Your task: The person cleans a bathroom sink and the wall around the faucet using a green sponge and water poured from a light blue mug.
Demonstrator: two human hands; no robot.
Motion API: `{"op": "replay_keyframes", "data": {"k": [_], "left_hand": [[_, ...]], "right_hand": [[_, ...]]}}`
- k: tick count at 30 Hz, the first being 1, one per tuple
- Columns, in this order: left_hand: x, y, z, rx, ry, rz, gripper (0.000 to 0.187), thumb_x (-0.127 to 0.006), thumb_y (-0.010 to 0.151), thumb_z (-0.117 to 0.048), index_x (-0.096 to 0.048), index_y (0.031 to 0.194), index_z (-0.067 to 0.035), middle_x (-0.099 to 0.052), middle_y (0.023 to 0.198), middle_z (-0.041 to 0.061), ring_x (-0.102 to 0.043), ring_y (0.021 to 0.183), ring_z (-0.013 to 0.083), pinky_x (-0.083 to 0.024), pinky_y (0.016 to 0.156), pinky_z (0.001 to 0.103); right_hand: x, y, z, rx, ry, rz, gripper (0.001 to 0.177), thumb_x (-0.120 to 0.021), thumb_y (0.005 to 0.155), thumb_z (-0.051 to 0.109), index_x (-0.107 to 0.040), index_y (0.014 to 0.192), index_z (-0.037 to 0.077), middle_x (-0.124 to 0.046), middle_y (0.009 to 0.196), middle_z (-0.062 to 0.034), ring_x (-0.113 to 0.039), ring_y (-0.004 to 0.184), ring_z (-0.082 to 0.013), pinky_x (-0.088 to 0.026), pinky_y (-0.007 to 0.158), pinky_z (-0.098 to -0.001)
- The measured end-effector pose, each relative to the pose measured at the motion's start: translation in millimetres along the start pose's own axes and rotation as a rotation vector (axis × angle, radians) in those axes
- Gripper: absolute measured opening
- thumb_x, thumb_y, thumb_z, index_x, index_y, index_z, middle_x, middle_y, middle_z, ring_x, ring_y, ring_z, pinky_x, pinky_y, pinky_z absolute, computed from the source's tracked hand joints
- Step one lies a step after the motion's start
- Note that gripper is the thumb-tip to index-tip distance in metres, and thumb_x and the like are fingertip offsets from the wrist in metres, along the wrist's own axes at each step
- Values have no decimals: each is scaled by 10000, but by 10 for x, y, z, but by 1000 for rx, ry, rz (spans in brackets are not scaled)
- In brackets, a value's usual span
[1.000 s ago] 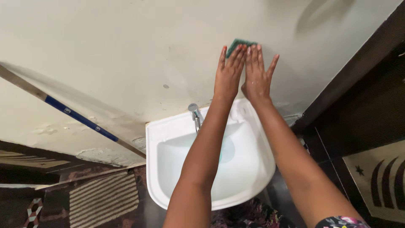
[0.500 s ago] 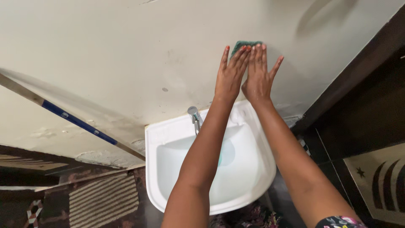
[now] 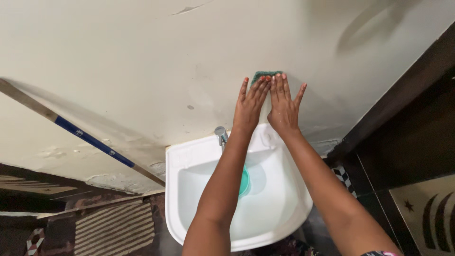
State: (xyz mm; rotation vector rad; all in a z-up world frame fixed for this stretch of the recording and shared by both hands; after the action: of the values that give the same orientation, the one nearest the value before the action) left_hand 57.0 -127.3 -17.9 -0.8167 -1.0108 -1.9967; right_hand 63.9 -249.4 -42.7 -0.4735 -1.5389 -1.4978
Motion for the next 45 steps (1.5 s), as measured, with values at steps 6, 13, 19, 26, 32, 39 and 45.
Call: {"op": "replay_keyframes", "data": {"k": [6, 13, 19, 26, 32, 39, 45], "left_hand": [[267, 53, 457, 156, 12, -148, 811, -538, 901, -100, -258, 1651, -227, -217, 1713, -85, -164, 1573, 82, -48, 1304, 501], [104, -204, 483, 203, -240, -149, 771, -530, 918, -59, -300, 1646, -166, -264, 1716, -44, -192, 1589, 111, -83, 1326, 473], [-61, -466, 667, 217, -118, -93, 803, -524, 859, -36, -355, 1625, -207, -297, 1685, -81, -218, 1558, 90, -83, 1304, 461], [127, -496, 1069, 292, -99, -202, 736, -531, 900, -30, -409, 1604, -207, -391, 1657, -69, -270, 1556, 87, -88, 1318, 481], [49, -638, 1025, 364, -248, -172, 727, -534, 874, -32, -429, 1582, -160, -407, 1645, -20, -301, 1550, 121, -125, 1310, 473], [-84, -855, 1082, 339, -221, -111, 729, -542, 874, -27, -419, 1579, -164, -405, 1644, -28, -309, 1543, 117, -131, 1312, 462], [108, -834, 1315, 372, -163, -119, 786, -550, 852, -2, -392, 1596, -196, -399, 1642, -52, -311, 1526, 102, -113, 1301, 478]], "right_hand": [[294, 403, 226, 128, 14, -118, 847, -568, 827, -91, -363, 1640, 28, -308, 1730, -95, -222, 1612, -218, 43, 1212, -708], [104, 300, 452, 184, 16, -150, 818, -545, 829, -93, -399, 1625, 27, -320, 1720, -94, -241, 1607, -211, 8, 1223, -722], [-41, 238, 632, 275, -51, -82, 829, -544, 809, -71, -412, 1617, 59, -322, 1716, -53, -234, 1600, -181, 18, 1206, -729], [163, 542, 943, 375, -132, -151, 812, -546, 855, -50, -417, 1645, 82, -295, 1742, -42, -182, 1622, -181, 40, 1219, -718], [134, 411, 1069, 377, -133, -96, 829, -556, 824, -36, -422, 1630, 102, -319, 1729, -20, -179, 1616, -168, 33, 1220, -715], [18, 329, 1174, 458, -260, -87, 792, -545, 843, 51, -428, 1624, 112, -338, 1712, -9, -199, 1603, -154, 37, 1212, -710], [196, 512, 1290, 498, -336, -146, 778, -543, 878, 59, -411, 1641, 127, -335, 1718, 13, -189, 1618, -152, 47, 1214, -720]]}}
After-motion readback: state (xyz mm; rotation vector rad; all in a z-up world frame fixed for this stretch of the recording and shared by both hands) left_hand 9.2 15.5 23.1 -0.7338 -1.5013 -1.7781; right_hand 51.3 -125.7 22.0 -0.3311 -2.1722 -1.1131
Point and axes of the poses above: each hand's wrist, its own y-axis towards the middle knuckle, its own x-axis out of the back of the hand, z = x × y, the point moved 2 cm from there along y, towards the middle knuckle
